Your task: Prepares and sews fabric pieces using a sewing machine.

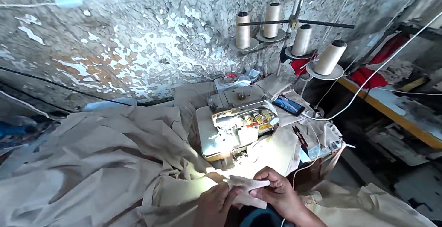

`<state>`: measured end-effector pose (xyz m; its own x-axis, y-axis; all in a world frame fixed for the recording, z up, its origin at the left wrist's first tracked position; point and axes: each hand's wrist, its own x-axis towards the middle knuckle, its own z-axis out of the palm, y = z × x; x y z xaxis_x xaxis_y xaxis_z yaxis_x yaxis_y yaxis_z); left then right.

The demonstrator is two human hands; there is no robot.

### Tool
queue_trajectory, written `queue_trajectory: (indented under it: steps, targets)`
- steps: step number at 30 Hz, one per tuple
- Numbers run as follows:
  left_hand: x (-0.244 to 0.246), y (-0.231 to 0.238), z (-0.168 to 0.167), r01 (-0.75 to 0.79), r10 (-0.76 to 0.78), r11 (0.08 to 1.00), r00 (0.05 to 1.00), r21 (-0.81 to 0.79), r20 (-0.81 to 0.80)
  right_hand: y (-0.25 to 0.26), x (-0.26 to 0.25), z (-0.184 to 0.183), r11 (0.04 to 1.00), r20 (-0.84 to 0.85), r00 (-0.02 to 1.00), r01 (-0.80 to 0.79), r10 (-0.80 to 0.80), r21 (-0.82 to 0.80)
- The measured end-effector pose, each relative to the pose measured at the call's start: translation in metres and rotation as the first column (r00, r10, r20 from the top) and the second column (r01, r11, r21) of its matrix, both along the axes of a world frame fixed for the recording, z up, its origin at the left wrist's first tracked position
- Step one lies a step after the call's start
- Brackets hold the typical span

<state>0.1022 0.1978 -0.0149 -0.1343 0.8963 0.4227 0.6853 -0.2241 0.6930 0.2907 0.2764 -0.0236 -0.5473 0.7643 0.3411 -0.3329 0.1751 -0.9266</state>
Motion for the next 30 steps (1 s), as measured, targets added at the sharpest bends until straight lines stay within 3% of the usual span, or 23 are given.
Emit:
queue_trajectory:
  steps: [2, 4, 7, 10, 12, 15, 17, 21, 27, 30]
  targets:
    - [-0.007, 0.004, 0.003, -0.003, 0.002, 1.0, 0.994, -0.014, -0.113, 0.004, 0.0, -0.001, 0.999, 0.022, 1.0, 0.003, -0.004, 0.046]
    - [-0.016, 0.006, 0.012, 0.031, -0.036, 0.997, 0.996, -0.072, -0.078, 0.009, 0.003, -0.003, 0.994, 0.045, 0.999, -0.013, 0.008, 0.108]
    - [-0.028, 0.007, 0.029, 0.192, -0.128, 0.957, 0.953, -0.218, 0.276, 0.017, 0.009, -0.002, 0.966, 0.091, 0.995, -0.067, 0.045, 0.251]
    - [-0.032, 0.009, 0.051, 0.338, 0.03, 0.864, 0.708, -0.375, 0.706, 0.025, 0.015, 0.003, 0.908, 0.164, 0.986, -0.051, -0.02, 0.415]
    - [-0.031, 0.011, 0.05, 0.423, 0.092, 0.824, 0.558, -0.378, 0.825, 0.027, 0.016, 0.005, 0.851, 0.204, 0.97, 0.004, -0.13, 0.525]
    - [-0.027, 0.016, 0.032, 0.475, 0.08, 0.799, 0.524, -0.369, 0.848, 0.027, 0.013, 0.004, 0.766, 0.206, 0.938, 0.088, -0.279, 0.637]
    - [-0.02, 0.017, 0.029, 0.467, 0.115, 0.795, 0.511, -0.387, 0.852, 0.023, 0.01, 0.003, 0.745, 0.186, 0.923, 0.14, -0.336, 0.652]
    - [-0.008, 0.018, 0.037, 0.417, 0.227, 0.819, 0.396, -0.394, 0.89, 0.015, 0.006, 0.0, 0.737, 0.148, 0.918, 0.191, -0.368, 0.648]
    - [-0.007, 0.022, 0.035, 0.357, 0.226, 0.838, 0.459, -0.412, 0.859, 0.009, 0.003, -0.005, 0.691, 0.188, 0.9, 0.154, -0.393, 0.706]
    - [-0.009, 0.023, 0.031, 0.347, 0.144, 0.853, 0.563, -0.391, 0.814, 0.007, 0.002, -0.009, 0.631, 0.233, 0.872, 0.107, -0.431, 0.769]
